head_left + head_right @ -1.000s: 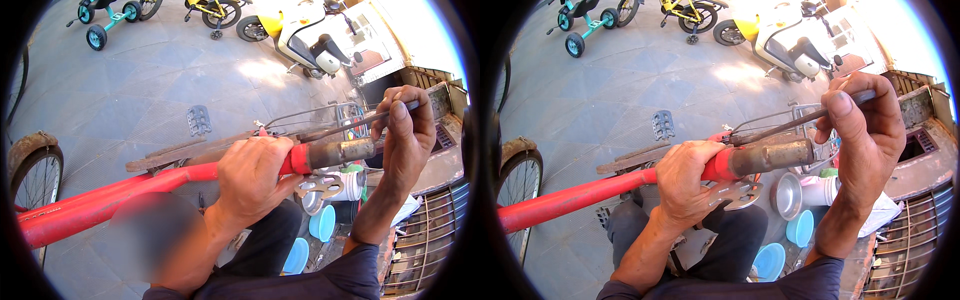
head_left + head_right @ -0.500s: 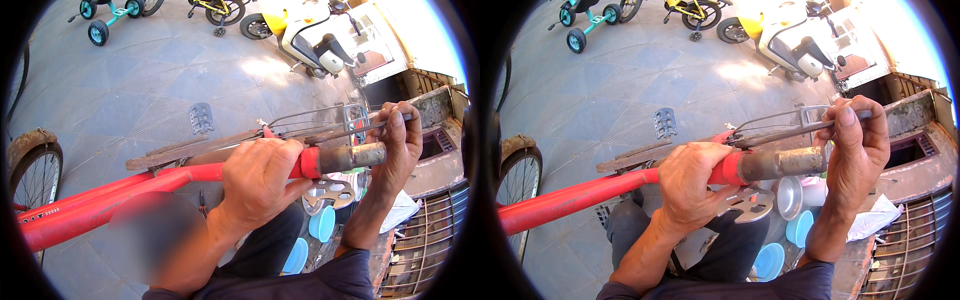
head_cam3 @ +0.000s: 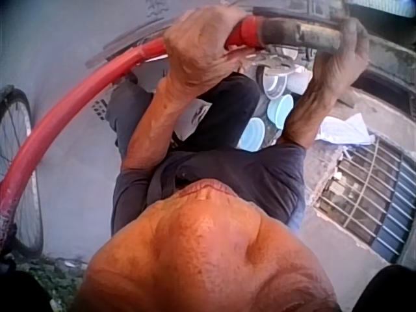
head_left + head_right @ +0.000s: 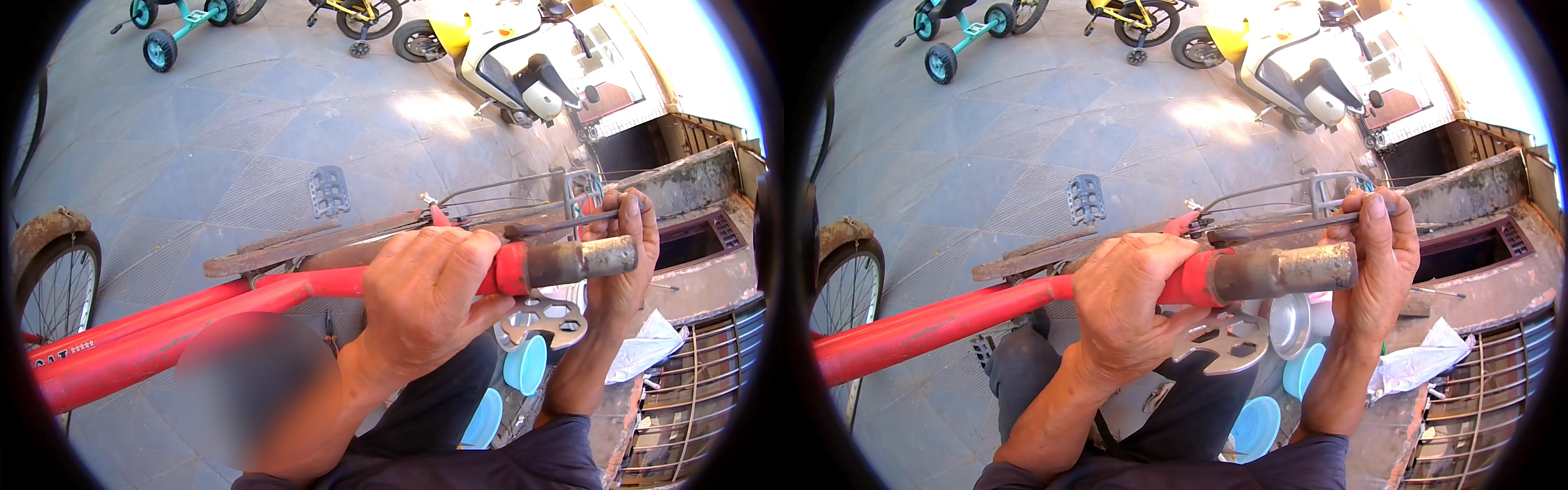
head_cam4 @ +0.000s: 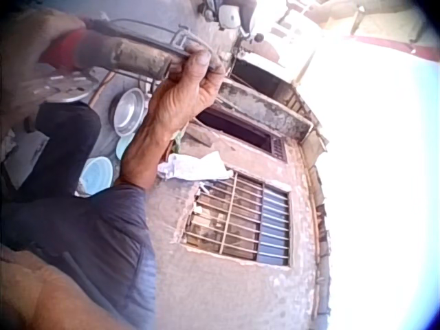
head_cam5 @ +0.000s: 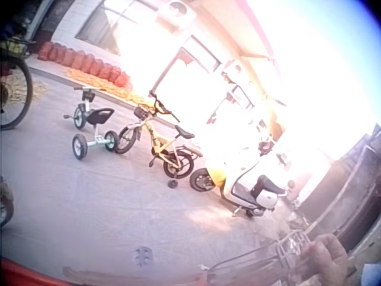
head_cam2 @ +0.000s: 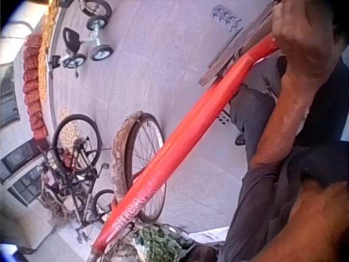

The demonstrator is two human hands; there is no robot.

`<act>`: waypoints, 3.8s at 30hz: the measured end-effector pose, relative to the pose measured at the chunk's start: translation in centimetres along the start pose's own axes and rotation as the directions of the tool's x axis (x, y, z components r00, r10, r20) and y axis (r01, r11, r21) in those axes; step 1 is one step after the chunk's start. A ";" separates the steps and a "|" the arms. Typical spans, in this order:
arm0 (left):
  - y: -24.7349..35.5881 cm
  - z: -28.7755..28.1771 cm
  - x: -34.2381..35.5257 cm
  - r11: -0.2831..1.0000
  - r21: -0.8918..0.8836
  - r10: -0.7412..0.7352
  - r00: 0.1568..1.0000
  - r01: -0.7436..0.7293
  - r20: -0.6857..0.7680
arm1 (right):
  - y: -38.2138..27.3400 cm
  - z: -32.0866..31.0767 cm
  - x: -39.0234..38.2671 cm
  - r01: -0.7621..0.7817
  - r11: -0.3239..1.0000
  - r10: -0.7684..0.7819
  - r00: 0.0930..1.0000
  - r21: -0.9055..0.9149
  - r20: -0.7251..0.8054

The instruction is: The person uses two wrenches to tighten a bolt on the rear rack of a red bicycle. The bicycle is held upside down, and the person repeatedly adjusts the wrenches to secure the rack attachment.

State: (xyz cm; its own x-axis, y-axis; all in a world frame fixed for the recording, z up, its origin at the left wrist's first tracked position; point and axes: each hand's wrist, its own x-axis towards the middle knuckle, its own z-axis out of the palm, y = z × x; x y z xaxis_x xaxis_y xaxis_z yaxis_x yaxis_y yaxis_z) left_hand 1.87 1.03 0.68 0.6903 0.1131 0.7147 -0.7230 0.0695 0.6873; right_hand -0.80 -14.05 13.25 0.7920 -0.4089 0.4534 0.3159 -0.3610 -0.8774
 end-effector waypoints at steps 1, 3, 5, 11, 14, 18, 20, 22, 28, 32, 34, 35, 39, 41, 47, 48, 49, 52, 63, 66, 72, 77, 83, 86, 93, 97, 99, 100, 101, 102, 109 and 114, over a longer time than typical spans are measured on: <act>0.1 0.0 0.0 1.000 -0.003 -0.002 1.000 0.002 0.001 | 0.0 0.0 0.1 -0.003 1.000 0.003 1.000 0.002 0.012; 0.1 -0.1 0.1 1.000 -0.010 -0.007 1.000 0.007 0.002 | 0.4 0.1 0.4 -0.075 0.996 0.073 0.997 0.046 0.032; -0.1 -0.1 0.1 0.999 0.002 0.033 0.999 -0.033 0.000 | 0.7 0.1 0.5 -0.155 0.986 0.153 0.987 0.068 0.042; -0.3 0.0 0.2 0.998 0.023 0.063 0.998 -0.063 -0.012 | 1.9 -0.2 -0.1 -0.348 0.926 0.350 0.937 0.148 0.010; -0.3 0.0 0.1 0.998 0.021 0.058 0.998 -0.058 -0.011 | 2.0 0.0 -0.5 -0.303 0.928 0.325 0.943 0.215 -0.075; -0.3 0.1 0.1 0.998 0.010 0.058 0.998 -0.058 -0.031 | 1.4 0.2 -0.6 -0.225 0.951 0.249 0.964 0.213 -0.094; -0.3 0.0 0.1 0.998 0.016 0.056 0.998 -0.055 -0.009 | 1.8 0.1 -0.3 -0.252 0.940 0.277 0.957 0.231 -0.082; -0.2 -0.1 0.1 0.999 0.006 0.037 0.999 -0.037 0.003 | 2.2 0.0 -0.2 -0.325 0.903 0.356 0.932 0.280 -0.066; 0.0 -0.3 0.2 1.000 -0.006 -0.001 1.000 0.001 0.010 | 2.0 0.0 -0.5 -0.336 0.922 0.355 0.932 0.194 -0.073; 0.0 -0.2 0.2 1.000 -0.014 0.005 1.000 -0.005 -0.005 | 2.0 -0.5 -0.9 -0.342 0.920 0.359 0.931 0.192 -0.060; 0.0 -0.1 0.2 1.000 -0.011 0.008 1.000 -0.008 -0.005 | 2.0 -0.9 -1.0 -0.246 0.947 0.278 0.950 0.208 -0.141; 0.0 -0.2 0.2 1.000 -0.008 0.006 1.000 -0.006 -0.001 | 2.0 -1.1 -1.0 -0.196 0.957 0.236 0.955 0.213 -0.181; -0.2 0.1 0.1 0.998 0.015 0.053 0.999 -0.053 -0.006 | 1.6 -2.7 -0.8 -0.089 0.988 0.111 0.978 0.127 -0.177; -0.2 0.1 0.1 0.998 0.016 0.052 0.999 -0.052 -0.014 | 0.8 -2.4 -0.7 -0.012 0.999 0.017 0.993 0.046 -0.117; -0.2 0.0 0.1 0.999 0.010 0.045 0.999 -0.045 -0.006 | -2.3 -0.4 0.3 0.184 0.974 -0.188 0.982 -0.129 -0.019; -0.2 0.0 0.0 0.999 0.010 0.044 0.999 -0.044 -0.004 | -2.7 -0.2 0.5 0.193 0.973 -0.192 0.981 -0.127 0.022; -0.2 0.0 0.0 0.999 0.007 0.046 0.999 -0.046 -0.007 | -3.1 0.0 0.6 0.202 0.972 -0.195 0.979 -0.124 0.063; -0.3 0.1 0.0 0.999 0.003 0.044 0.999 -0.044 -0.009 | -3.8 1.2 0.8 0.234 0.954 -0.224 0.972 -0.190 0.070; -0.2 0.1 0.1 0.999 0.012 0.049 0.999 -0.049 -0.012 | -5.4 2.9 1.4 0.288 0.916 -0.222 0.943 -0.279 0.246; 0.0 -0.2 0.0 1.000 -0.006 -0.005 1.000 0.006 0.017 | -5.5 3.0 1.3 0.327 0.884 -0.255 0.936 -0.335 0.240; 0.1 -0.2 0.1 1.000 -0.006 -0.007 1.000 0.007 0.017 | -5.7 3.1 1.0 0.327 0.883 -0.256 0.937 -0.337 0.239; 0.0 -0.3 0.1 1.000 0.002 0.005 1.000 -0.005 0.012 | -5.7 3.3 1.0 0.349 0.872 -0.254 0.922 -0.344 0.291; -0.2 -0.1 0.1 1.000 -0.002 0.029 1.000 -0.029 -0.001 | -5.2 3.5 0.5 0.402 0.848 -0.295 0.900 -0.345 0.322; -0.4 0.1 0.1 0.999 0.010 0.053 0.998 -0.053 -0.015 | -4.6 3.2 0.3 0.320 0.885 -0.257 0.941 -0.338 0.219; 0.0 0.0 0.0 1.000 -0.005 0.000 1.000 0.000 0.017 | -1.3 0.4 -0.1 -0.007 0.993 0.012 0.999 -0.116 0.044; 0.0 0.0 0.0 1.000 -0.008 0.000 1.000 0.001 0.013 | -0.2 -0.5 -0.5 -0.157 0.987 0.156 0.987 0.032 0.045; -0.1 0.0 0.0 1.000 -0.013 0.003 1.000 -0.002 0.005 | 0.0 -0.6 -0.6 -0.185 0.980 0.182 0.982 0.073 0.045; -0.1 0.0 0.0 1.000 -0.014 0.003 1.000 -0.003 0.005 | 0.0 -0.6 -0.6 -0.199 0.975 0.195 0.980 0.094 0.046; -0.1 -0.1 0.0 1.000 -0.014 0.004 1.000 -0.004 0.006 | 0.0 -0.5 -0.7 -0.157 0.984 0.155 0.987 0.079 0.036; -0.1 -0.1 0.0 1.000 -0.014 0.008 1.000 -0.008 0.006 | 0.0 -0.5 -0.7 -0.112 0.992 0.111 0.993 0.065 0.028; 0.1 0.0 0.2 0.999 0.016 0.029 0.999 -0.030 0.025 | 0.6 -0.8 -0.8 0.036 0.989 -0.031 0.999 0.144 -0.037; 0.7 -0.1 0.0 0.993 0.112 -0.053 0.995 0.043 0.089 | 1.3 0.0 -0.8 0.040 0.960 -0.009 0.994 0.277 -0.109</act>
State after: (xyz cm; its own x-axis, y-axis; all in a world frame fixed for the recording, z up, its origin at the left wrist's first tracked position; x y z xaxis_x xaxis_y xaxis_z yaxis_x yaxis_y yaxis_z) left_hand 1.40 1.17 1.15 0.7277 0.0201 0.6856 -0.6848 -0.0367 0.7278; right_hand -0.97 -14.19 11.71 0.7272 -0.4945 0.4761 0.4793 -0.1307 -0.8679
